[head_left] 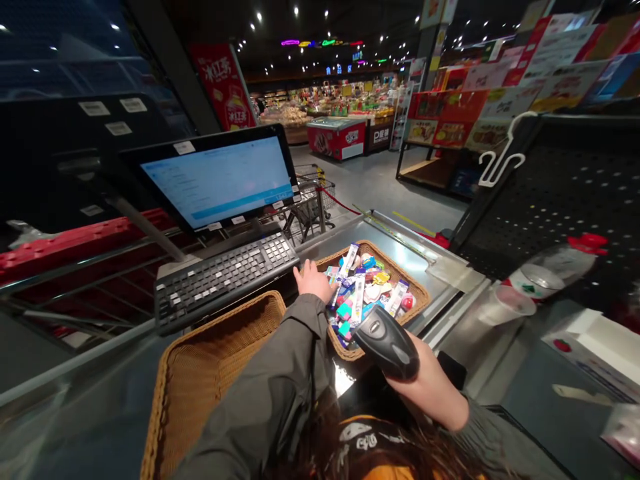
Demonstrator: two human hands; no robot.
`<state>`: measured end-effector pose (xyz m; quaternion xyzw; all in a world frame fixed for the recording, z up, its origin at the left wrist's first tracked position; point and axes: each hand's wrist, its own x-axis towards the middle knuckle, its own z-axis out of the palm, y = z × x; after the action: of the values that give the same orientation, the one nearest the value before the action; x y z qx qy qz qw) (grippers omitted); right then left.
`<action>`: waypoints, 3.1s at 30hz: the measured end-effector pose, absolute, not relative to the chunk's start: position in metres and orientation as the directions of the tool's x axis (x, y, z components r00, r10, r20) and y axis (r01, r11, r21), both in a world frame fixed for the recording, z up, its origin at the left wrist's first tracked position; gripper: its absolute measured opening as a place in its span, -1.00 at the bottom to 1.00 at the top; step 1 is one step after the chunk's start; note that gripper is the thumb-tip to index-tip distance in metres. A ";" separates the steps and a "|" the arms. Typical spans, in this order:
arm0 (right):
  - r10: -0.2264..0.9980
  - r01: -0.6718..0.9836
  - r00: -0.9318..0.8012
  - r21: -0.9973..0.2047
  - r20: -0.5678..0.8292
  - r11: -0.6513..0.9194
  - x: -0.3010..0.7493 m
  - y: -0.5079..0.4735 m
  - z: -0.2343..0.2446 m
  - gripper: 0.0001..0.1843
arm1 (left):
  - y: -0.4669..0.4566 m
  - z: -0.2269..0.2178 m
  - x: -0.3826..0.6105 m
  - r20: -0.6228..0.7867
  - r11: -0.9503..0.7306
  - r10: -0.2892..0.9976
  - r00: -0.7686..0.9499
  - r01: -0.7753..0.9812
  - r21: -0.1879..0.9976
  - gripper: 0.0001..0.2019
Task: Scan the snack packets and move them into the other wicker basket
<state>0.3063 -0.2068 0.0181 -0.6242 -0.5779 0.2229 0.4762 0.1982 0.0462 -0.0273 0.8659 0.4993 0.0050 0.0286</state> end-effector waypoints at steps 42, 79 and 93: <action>0.835 0.687 -0.191 -0.537 0.516 0.489 0.258 -0.188 0.040 -0.52 | -0.073 0.064 -0.022 0.617 -0.623 0.670 0.412 0.764 0.166 -0.76; 0.842 0.609 -0.280 -0.592 0.461 0.528 0.180 -0.188 0.031 -0.57 | -0.089 0.026 -0.071 0.638 -0.534 0.691 0.339 0.835 0.136 -0.79; 0.854 0.653 -0.230 -0.576 0.467 0.491 0.185 -0.187 0.024 -0.47 | -0.079 0.018 -0.074 0.576 -0.513 0.741 0.345 0.844 0.154 -0.79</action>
<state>0.1852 -0.1871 0.0240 -0.4872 -0.7734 0.1305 0.3840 -0.0738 -0.0790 0.0179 0.8156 0.4860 0.3022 -0.0856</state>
